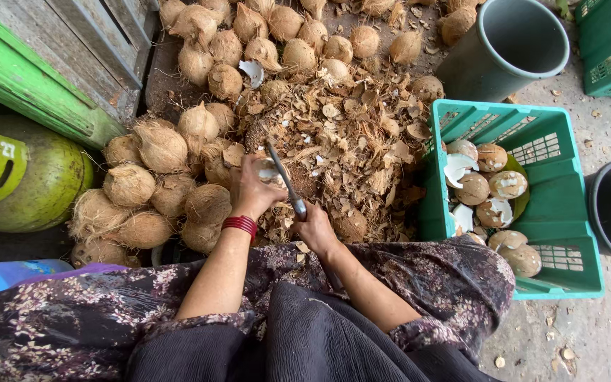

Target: The person sits on the ground and uses a long metal tool to peel the fibrous husk from coconuts. They rotate each coconut by hand while striking and scraping the husk, then place the peeled coconuts into a green crate.

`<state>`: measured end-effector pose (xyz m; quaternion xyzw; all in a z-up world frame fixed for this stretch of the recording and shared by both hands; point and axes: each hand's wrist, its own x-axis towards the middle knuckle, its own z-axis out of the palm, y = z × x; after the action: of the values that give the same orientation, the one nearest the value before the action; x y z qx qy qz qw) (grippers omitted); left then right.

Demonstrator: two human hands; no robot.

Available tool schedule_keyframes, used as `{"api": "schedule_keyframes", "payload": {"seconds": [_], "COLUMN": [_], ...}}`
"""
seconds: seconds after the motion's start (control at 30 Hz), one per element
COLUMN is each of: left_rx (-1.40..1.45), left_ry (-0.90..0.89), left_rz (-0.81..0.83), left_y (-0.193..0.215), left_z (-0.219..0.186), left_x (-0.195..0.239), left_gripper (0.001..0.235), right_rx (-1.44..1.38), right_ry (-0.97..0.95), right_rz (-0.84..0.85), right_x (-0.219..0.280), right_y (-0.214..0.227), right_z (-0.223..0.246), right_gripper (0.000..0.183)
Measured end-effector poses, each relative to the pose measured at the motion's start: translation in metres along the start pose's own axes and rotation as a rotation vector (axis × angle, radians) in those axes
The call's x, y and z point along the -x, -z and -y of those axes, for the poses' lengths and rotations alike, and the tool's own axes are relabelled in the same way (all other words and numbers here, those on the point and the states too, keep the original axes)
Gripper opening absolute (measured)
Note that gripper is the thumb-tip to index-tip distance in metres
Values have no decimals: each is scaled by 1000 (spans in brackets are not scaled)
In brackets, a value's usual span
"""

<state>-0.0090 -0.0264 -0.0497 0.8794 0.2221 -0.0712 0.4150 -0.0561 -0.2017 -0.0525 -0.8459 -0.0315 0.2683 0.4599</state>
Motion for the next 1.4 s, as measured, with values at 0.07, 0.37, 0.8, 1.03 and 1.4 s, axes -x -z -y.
{"api": "schedule_keyframes", "payload": {"seconds": [0.07, 0.37, 0.8, 1.03, 1.4], "left_rx": [84, 29, 25, -144, 135], "left_ry": [33, 28, -343, -53, -72], "left_rz": [-3, -19, 66, 206, 18], "left_y": [-2, -10, 15, 26, 0], "left_z": [2, 5, 14, -9, 15], "left_x": [-6, 4, -1, 3, -2], "left_gripper": [110, 110, 101, 114, 104], "right_rx": [17, 188, -26, -236, -280], "right_ry": [-9, -185, 22, -384, 42], "right_rz": [4, -13, -59, 53, -106], "right_x": [7, 0, 8, -20, 7], "right_y": [5, 0, 7, 9, 6], "right_z": [3, -2, 7, -23, 0], "right_gripper": [32, 49, 21, 21, 19]}}
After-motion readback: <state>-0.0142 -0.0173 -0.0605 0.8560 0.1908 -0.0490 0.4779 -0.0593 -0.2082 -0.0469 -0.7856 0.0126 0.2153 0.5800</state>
